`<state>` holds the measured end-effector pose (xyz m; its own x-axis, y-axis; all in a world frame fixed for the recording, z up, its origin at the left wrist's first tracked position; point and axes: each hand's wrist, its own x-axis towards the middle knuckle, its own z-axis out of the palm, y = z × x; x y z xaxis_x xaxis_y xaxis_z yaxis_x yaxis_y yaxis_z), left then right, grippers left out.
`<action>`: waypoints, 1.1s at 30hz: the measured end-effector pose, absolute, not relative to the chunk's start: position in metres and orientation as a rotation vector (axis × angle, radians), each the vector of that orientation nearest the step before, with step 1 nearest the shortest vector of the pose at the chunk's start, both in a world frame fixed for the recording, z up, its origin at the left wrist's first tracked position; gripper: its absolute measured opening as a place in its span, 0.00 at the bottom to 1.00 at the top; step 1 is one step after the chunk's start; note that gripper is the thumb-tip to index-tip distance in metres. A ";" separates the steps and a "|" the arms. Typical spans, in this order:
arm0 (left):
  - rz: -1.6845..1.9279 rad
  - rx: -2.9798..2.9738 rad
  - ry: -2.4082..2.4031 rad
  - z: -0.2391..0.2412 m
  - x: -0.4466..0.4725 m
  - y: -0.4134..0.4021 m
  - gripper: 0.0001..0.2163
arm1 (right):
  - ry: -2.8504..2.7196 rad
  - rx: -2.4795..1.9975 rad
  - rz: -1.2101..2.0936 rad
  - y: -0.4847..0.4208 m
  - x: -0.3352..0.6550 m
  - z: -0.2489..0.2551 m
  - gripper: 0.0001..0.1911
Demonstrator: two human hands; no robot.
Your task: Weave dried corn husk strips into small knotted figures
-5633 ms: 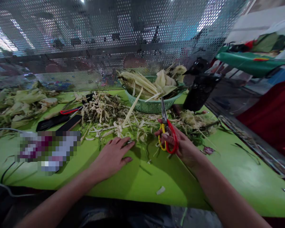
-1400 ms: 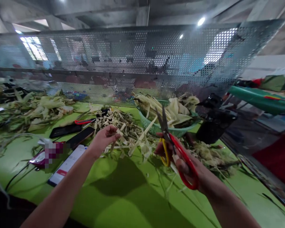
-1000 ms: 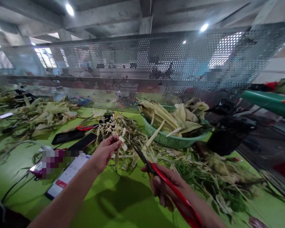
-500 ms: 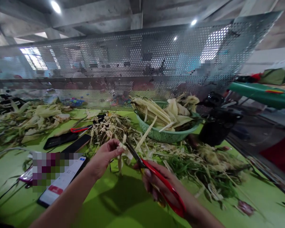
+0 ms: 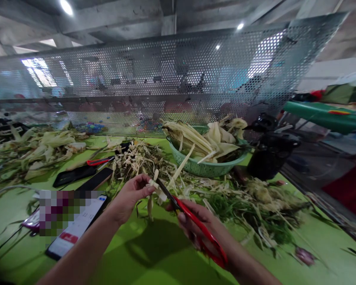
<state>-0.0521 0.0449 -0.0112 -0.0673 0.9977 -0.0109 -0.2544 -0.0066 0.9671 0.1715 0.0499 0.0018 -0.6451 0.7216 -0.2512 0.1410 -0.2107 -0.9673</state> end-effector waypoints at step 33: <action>1.207 1.102 1.164 -0.003 -0.061 0.039 0.11 | -2.154 -1.011 1.460 0.064 0.178 0.004 0.27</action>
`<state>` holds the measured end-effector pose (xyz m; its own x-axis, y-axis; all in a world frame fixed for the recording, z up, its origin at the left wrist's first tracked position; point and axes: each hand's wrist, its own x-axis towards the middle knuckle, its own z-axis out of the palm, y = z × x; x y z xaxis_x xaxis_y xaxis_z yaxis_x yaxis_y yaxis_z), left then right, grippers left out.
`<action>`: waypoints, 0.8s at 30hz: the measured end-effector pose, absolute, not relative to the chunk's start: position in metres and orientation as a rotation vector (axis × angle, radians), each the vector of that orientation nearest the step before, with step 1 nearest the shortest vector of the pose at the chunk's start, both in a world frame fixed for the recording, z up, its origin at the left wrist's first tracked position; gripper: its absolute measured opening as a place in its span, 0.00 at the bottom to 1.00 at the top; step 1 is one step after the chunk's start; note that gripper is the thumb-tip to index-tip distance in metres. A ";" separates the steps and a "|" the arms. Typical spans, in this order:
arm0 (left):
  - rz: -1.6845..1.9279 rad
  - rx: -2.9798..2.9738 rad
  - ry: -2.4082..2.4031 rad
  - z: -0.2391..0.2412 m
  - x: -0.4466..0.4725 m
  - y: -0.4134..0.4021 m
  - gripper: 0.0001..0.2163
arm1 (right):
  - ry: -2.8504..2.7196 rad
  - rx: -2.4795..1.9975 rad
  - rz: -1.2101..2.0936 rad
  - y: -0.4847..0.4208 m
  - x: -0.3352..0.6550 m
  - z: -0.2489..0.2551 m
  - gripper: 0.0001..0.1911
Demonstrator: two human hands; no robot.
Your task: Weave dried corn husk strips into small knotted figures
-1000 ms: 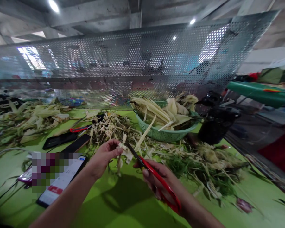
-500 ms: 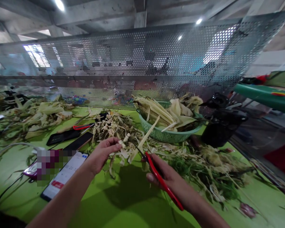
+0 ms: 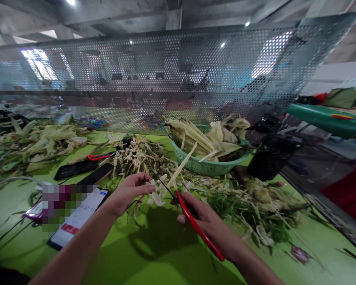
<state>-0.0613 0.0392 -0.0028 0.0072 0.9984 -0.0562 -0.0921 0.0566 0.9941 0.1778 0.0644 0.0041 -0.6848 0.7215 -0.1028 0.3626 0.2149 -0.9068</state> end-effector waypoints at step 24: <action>1.421 0.927 1.114 -0.005 -0.063 0.043 0.12 | -1.846 -1.186 1.435 0.062 0.175 0.002 0.31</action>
<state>-0.0631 0.0433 -0.0048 -0.1422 0.9894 -0.0304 -0.2660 -0.0086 0.9639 0.1752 0.0617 0.0019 -0.4854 0.8670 -0.1130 0.3231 0.0578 -0.9446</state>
